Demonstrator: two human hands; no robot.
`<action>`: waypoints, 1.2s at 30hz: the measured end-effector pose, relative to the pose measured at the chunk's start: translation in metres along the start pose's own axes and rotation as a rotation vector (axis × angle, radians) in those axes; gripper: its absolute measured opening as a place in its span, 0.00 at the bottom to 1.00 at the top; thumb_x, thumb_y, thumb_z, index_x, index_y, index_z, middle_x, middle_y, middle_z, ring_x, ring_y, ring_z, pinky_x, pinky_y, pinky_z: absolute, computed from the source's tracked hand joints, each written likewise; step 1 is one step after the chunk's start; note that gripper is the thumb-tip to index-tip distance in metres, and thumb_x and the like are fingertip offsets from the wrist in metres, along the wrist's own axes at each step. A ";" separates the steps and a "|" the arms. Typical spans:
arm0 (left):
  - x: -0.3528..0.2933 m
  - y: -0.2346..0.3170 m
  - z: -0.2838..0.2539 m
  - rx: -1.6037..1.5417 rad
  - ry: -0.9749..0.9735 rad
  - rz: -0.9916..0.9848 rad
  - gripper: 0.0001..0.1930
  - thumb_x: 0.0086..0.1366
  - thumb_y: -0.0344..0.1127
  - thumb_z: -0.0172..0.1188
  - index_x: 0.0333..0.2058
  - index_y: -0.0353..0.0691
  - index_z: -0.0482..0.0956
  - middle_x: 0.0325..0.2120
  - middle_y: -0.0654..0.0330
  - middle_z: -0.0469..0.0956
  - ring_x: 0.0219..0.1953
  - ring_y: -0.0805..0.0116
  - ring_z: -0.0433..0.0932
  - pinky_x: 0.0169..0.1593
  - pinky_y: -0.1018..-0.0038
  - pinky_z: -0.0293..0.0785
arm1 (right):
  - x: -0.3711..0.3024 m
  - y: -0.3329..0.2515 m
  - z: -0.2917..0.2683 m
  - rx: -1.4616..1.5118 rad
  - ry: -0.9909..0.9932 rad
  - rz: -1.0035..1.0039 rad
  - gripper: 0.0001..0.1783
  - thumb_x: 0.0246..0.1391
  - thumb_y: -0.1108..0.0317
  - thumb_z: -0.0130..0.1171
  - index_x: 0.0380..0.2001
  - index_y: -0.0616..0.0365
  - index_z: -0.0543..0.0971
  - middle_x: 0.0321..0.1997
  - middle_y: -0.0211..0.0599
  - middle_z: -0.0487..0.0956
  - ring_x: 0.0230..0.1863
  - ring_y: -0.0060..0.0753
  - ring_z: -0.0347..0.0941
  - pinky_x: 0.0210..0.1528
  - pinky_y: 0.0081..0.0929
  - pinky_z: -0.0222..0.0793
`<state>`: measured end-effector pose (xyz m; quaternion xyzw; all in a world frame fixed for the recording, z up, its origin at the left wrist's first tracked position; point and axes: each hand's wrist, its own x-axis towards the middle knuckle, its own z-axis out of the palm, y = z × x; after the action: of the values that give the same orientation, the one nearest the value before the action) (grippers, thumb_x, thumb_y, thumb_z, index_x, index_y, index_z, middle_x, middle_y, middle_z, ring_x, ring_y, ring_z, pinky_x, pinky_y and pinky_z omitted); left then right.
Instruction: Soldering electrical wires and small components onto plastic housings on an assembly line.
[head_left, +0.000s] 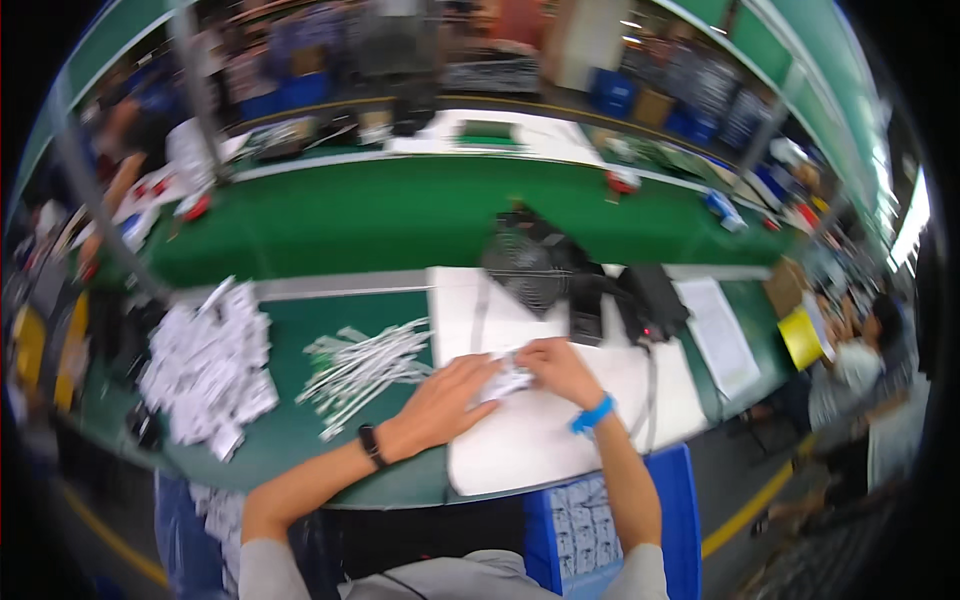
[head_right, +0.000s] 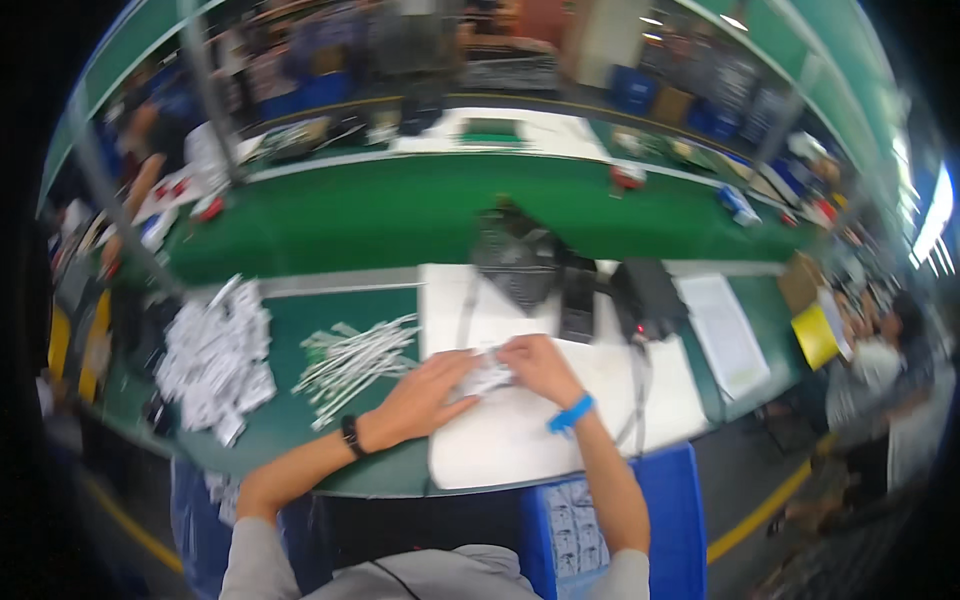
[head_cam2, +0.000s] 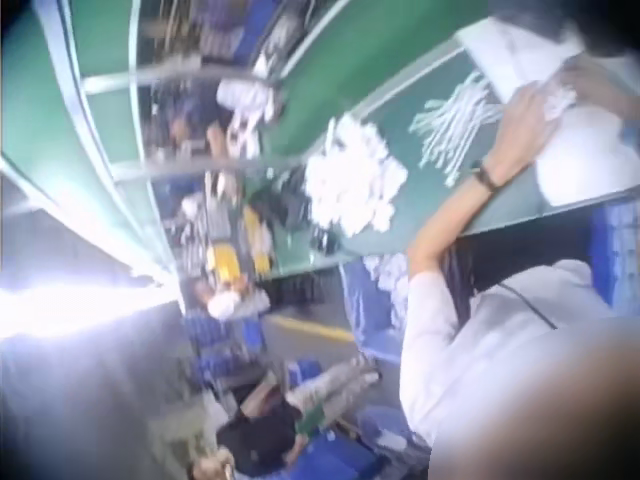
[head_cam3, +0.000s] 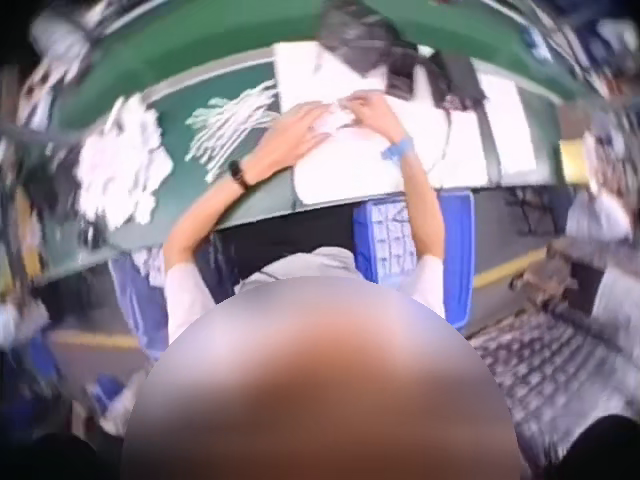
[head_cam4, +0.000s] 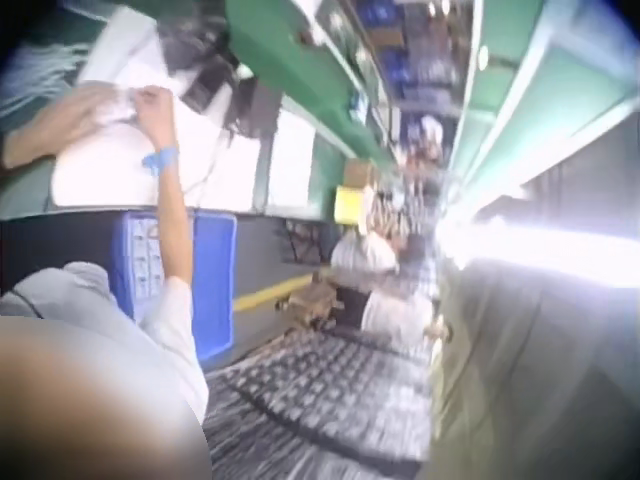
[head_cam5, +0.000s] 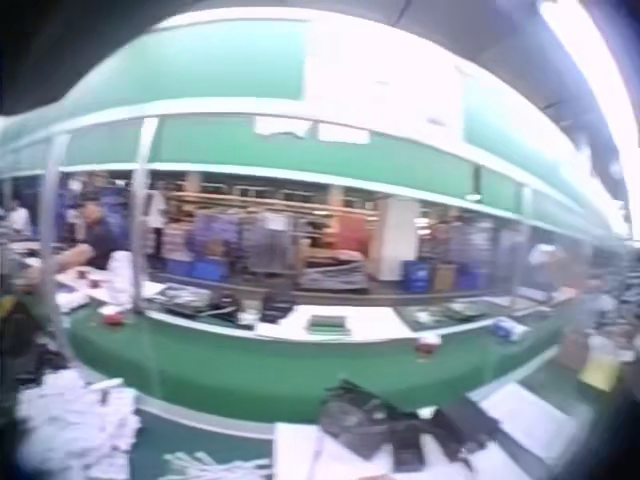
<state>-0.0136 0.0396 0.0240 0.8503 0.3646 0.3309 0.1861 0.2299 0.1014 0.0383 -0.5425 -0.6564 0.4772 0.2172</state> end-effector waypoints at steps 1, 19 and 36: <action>0.002 0.001 0.005 0.077 -0.026 0.009 0.29 0.67 0.43 0.63 0.62 0.36 0.71 0.59 0.41 0.73 0.63 0.43 0.70 0.66 0.55 0.67 | 0.004 0.007 0.006 -0.065 0.066 -0.102 0.10 0.57 0.66 0.63 0.33 0.64 0.85 0.31 0.42 0.85 0.31 0.35 0.81 0.35 0.32 0.78; 0.017 0.001 0.013 0.231 -0.050 0.097 0.25 0.60 0.36 0.66 0.56 0.38 0.79 0.50 0.41 0.73 0.52 0.45 0.71 0.55 0.58 0.73 | -0.004 0.044 -0.014 0.158 0.971 -0.133 0.14 0.56 0.69 0.67 0.37 0.60 0.70 0.26 0.39 0.76 0.30 0.32 0.75 0.35 0.32 0.72; 0.014 -0.001 0.017 0.246 -0.063 0.072 0.25 0.61 0.37 0.66 0.58 0.40 0.77 0.53 0.42 0.72 0.56 0.44 0.69 0.57 0.58 0.72 | 0.053 0.018 -0.059 -0.229 1.193 -0.185 0.14 0.54 0.63 0.71 0.33 0.58 0.77 0.22 0.39 0.80 0.25 0.40 0.78 0.30 0.35 0.72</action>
<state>0.0047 0.0494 0.0177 0.8892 0.3656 0.2633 0.0797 0.2695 0.1729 0.0372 -0.6766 -0.5131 -0.0031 0.5281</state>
